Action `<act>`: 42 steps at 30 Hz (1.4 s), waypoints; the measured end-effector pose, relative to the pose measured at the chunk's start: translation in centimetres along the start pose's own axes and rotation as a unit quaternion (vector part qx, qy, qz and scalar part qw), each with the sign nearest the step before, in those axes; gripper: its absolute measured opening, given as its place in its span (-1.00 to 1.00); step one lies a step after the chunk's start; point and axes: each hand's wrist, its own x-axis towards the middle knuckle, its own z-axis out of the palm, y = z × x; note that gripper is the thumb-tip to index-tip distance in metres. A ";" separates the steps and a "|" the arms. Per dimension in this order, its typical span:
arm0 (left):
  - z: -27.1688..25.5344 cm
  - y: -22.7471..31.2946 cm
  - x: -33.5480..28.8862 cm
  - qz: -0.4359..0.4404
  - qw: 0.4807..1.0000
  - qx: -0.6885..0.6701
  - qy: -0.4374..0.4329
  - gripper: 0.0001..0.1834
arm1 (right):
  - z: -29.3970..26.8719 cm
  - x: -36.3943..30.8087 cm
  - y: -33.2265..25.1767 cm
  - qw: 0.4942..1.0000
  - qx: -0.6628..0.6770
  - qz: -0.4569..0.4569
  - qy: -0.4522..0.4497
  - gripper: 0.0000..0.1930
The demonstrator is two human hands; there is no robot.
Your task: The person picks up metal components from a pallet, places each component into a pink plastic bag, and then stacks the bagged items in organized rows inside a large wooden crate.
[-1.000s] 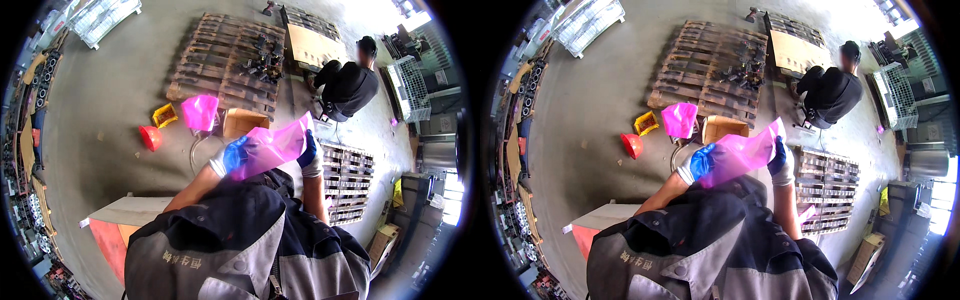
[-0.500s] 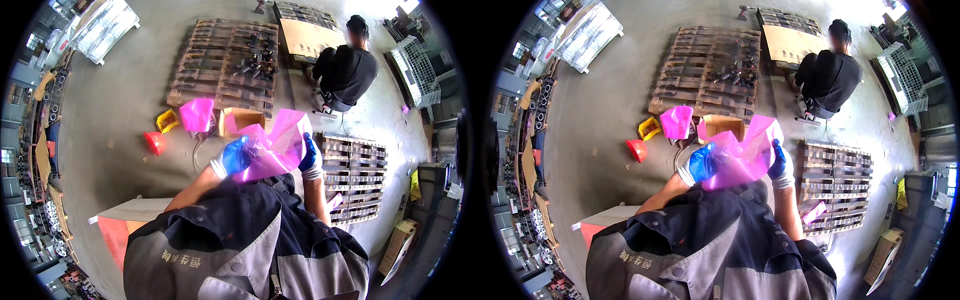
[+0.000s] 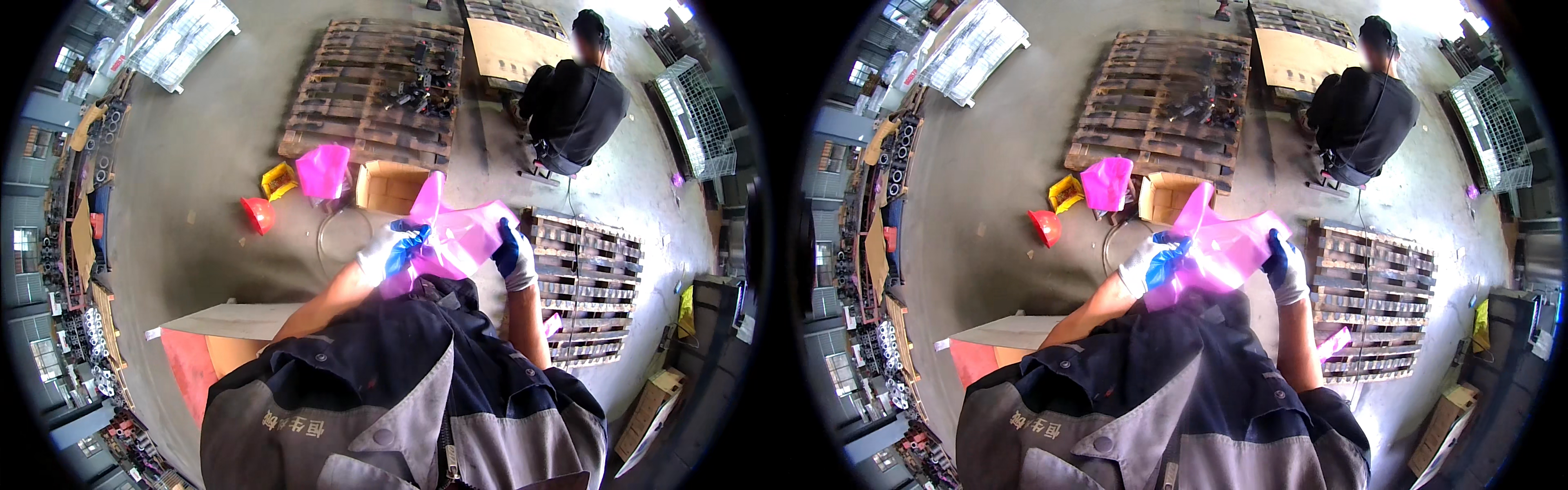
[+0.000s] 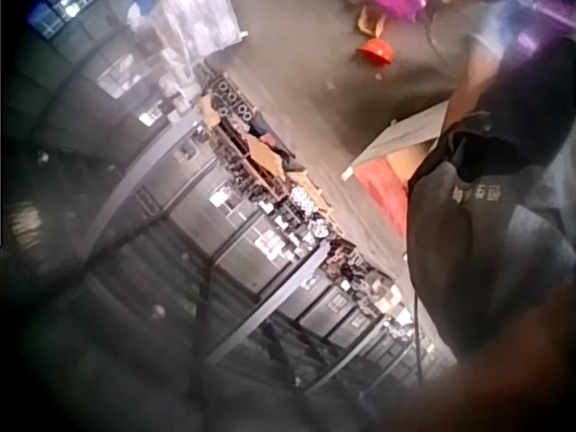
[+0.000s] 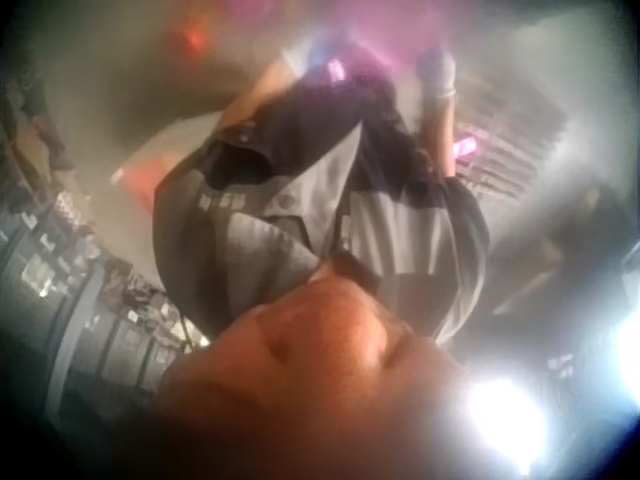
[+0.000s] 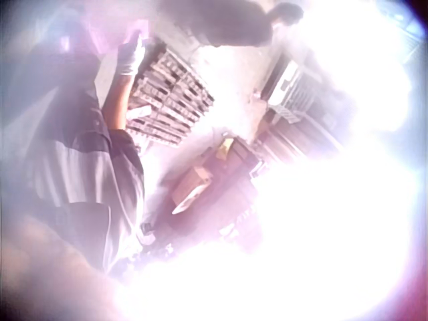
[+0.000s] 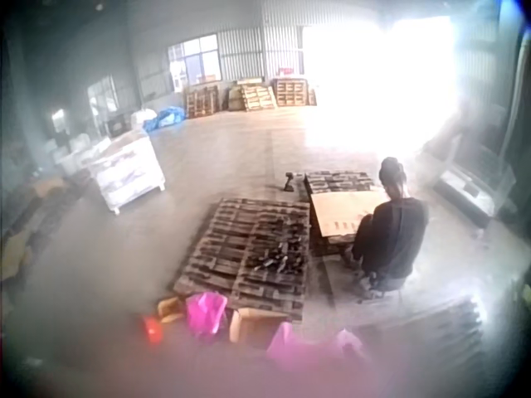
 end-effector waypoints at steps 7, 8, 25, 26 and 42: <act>2.8 1.6 0.6 -0.040 0.999 0.017 0.025 -0.88 | -1.6 0.1 1.5 0.930 -0.077 -0.251 0.258 -0.69; 2.4 1.5 0.8 -0.023 0.999 0.029 0.027 -0.88 | 0.7 -0.7 0.1 0.916 -0.106 -0.264 0.284 -0.66; -3.2 5.7 2.9 0.017 0.995 -0.092 -0.047 -0.65 | 11.2 -0.8 -2.1 0.958 -0.270 -0.087 0.031 -0.70; -3.7 6.8 3.0 0.045 0.991 -0.122 -0.015 -0.65 | 9.5 -0.1 -1.0 0.969 -0.225 -0.085 0.052 -0.71; -5.7 13.5 2.6 0.276 0.958 -0.079 -0.002 -0.78 | 7.3 0.8 1.2 0.962 -0.163 -0.151 0.160 -0.39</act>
